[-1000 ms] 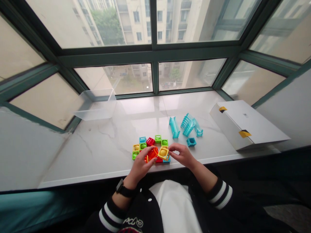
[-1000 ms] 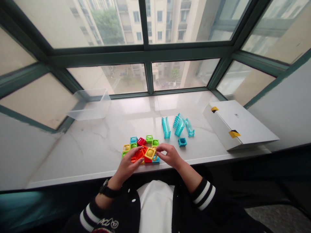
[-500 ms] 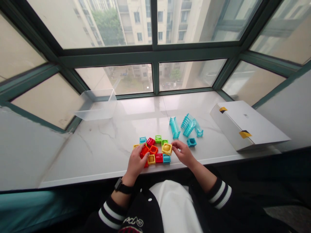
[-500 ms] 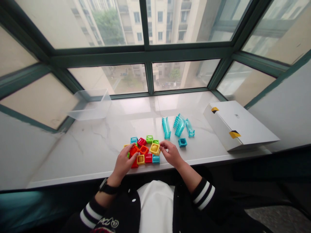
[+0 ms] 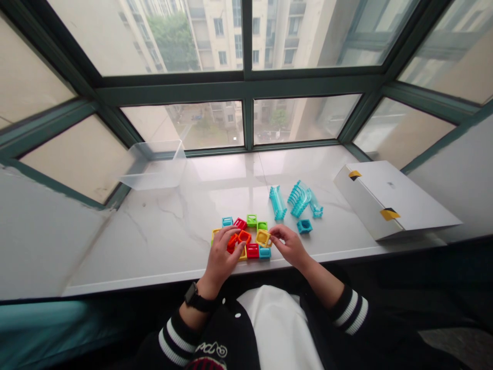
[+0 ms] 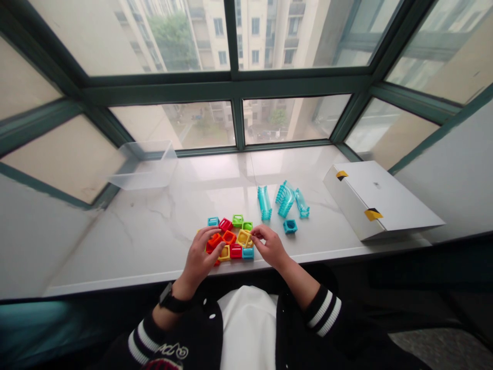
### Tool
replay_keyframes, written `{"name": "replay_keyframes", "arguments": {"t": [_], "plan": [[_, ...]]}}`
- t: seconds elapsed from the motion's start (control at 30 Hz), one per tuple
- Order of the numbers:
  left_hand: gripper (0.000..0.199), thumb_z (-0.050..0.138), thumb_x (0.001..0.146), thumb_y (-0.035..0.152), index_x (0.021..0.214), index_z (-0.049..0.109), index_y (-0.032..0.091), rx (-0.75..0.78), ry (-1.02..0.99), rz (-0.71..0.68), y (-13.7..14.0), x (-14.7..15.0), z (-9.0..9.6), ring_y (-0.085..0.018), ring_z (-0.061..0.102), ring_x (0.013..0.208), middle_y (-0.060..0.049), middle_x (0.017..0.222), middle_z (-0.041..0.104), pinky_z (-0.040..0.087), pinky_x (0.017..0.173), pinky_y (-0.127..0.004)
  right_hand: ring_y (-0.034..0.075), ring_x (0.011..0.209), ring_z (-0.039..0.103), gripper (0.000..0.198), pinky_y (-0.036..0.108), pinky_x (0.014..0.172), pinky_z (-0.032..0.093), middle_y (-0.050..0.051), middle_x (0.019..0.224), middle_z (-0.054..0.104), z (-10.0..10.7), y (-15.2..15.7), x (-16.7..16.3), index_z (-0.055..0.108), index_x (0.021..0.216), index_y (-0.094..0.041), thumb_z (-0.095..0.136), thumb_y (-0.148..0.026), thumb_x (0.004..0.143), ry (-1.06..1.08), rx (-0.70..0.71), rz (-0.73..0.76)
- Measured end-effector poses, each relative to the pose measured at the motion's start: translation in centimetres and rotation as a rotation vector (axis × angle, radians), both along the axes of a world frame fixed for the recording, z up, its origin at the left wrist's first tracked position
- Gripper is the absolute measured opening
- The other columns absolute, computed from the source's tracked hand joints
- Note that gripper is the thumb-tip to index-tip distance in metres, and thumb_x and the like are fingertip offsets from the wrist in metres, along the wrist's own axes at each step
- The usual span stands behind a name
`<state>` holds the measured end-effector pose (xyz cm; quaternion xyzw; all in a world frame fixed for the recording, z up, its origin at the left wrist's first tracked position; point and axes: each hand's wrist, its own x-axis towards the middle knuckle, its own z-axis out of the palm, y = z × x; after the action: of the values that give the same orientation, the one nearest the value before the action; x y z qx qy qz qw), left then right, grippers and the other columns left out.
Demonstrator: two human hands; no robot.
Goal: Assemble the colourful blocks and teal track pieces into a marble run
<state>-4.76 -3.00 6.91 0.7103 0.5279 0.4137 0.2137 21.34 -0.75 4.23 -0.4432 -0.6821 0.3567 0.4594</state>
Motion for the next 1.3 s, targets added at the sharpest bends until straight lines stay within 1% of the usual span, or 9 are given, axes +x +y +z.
{"name": "replay_keyframes", "arguments": {"t": [0.13,0.23,0.37,0.53,0.63,0.83,0.97,1.1,1.3], "plan": [[0.041,0.073,0.094,0.04,0.13,0.06,0.026,-0.245,-0.199,-0.147,-0.9,2.2,0.5,-0.024,0.072,0.105,-0.009,0.127,0.068,0.061,0.096,-0.041,0.021,0.089,0.068,0.012,0.036,0.079,0.06,0.007,0.099,0.071,0.8,-0.6,-1.0,0.069,0.104,-0.023,0.062,-0.033,0.102,0.002,0.08,0.054],[0.051,0.08,0.088,0.041,0.132,0.059,0.026,-0.312,-0.235,-0.147,-1.2,3.2,-0.1,-0.025,0.072,0.108,-0.01,0.13,0.069,0.061,0.1,-0.044,0.022,0.092,0.069,0.011,0.036,0.08,0.061,0.007,0.1,0.072,1.2,-0.9,-1.5,0.07,0.103,-0.024,0.061,-0.031,0.102,-0.003,0.109,0.075],[0.047,0.078,0.088,0.041,0.129,0.06,0.025,-0.398,-0.366,-0.16,-0.8,3.4,-1.0,-0.026,0.072,0.113,-0.01,0.128,0.071,0.06,0.102,-0.045,0.023,0.096,0.069,0.011,0.037,0.083,0.061,0.008,0.103,0.072,1.2,-1.2,-1.6,0.07,0.107,-0.025,0.061,-0.027,0.102,0.008,0.122,0.069],[0.05,0.081,0.083,0.044,0.121,0.061,0.019,-0.662,-0.713,-0.091,0.1,3.2,-2.6,-0.029,0.075,0.11,-0.014,0.116,0.074,0.061,0.1,-0.05,0.024,0.108,0.068,0.029,0.04,0.092,0.061,0.01,0.12,0.069,0.9,-1.3,-1.4,0.066,0.129,-0.027,0.064,-0.026,0.101,-0.009,0.136,0.08],[0.048,0.08,0.086,0.046,0.121,0.062,0.018,-0.768,-0.84,-0.081,0.1,3.2,-3.0,-0.03,0.074,0.116,-0.017,0.126,0.072,0.06,0.103,-0.051,0.027,0.118,0.065,0.041,0.042,0.096,0.06,0.011,0.128,0.066,0.7,-1.3,-1.5,0.063,0.136,-0.027,0.071,-0.028,0.096,-0.044,0.149,0.111],[0.05,0.082,0.086,0.049,0.122,0.065,0.018,-0.82,-0.889,-0.107,-0.1,3.7,-3.0,-0.029,0.073,0.117,-0.017,0.128,0.071,0.059,0.107,-0.05,0.029,0.125,0.063,0.046,0.049,0.106,0.057,0.012,0.133,0.065,0.3,-1.4,-1.3,0.061,0.141,-0.03,0.069,-0.026,0.097,-0.132,0.13,0.114],[0.051,0.079,0.088,0.052,0.124,0.066,0.019,-0.824,-0.817,-0.136,0.0,4.0,-3.4,-0.029,0.073,0.119,-0.016,0.131,0.071,0.058,0.108,-0.05,0.029,0.125,0.063,0.047,0.049,0.107,0.057,0.011,0.135,0.065,0.0,-1.1,-0.7,0.061,0.142,-0.031,0.07,-0.026,0.097,-0.175,0.105,0.112],[0.05,0.076,0.09,0.05,0.129,0.067,0.021,-0.713,-0.628,-0.158,0.1,3.8,-3.6,-0.03,0.067,0.129,-0.015,0.137,0.069,0.055,0.111,-0.05,0.029,0.12,0.065,0.045,0.049,0.104,0.058,0.012,0.135,0.065,0.0,-0.5,0.8,0.059,0.144,-0.03,0.066,-0.026,0.099,-0.183,0.116,0.05],[0.045,0.071,0.094,0.041,0.134,0.066,0.021,-0.534,-0.413,-0.159,0.0,3.5,-3.7,-0.029,0.065,0.13,-0.015,0.14,0.067,0.054,0.111,-0.048,0.03,0.118,0.065,0.044,0.051,0.101,0.06,0.012,0.134,0.063,-0.3,0.9,4.3,0.06,0.142,-0.03,0.064,-0.028,0.099,-0.225,0.099,-0.086]]}}
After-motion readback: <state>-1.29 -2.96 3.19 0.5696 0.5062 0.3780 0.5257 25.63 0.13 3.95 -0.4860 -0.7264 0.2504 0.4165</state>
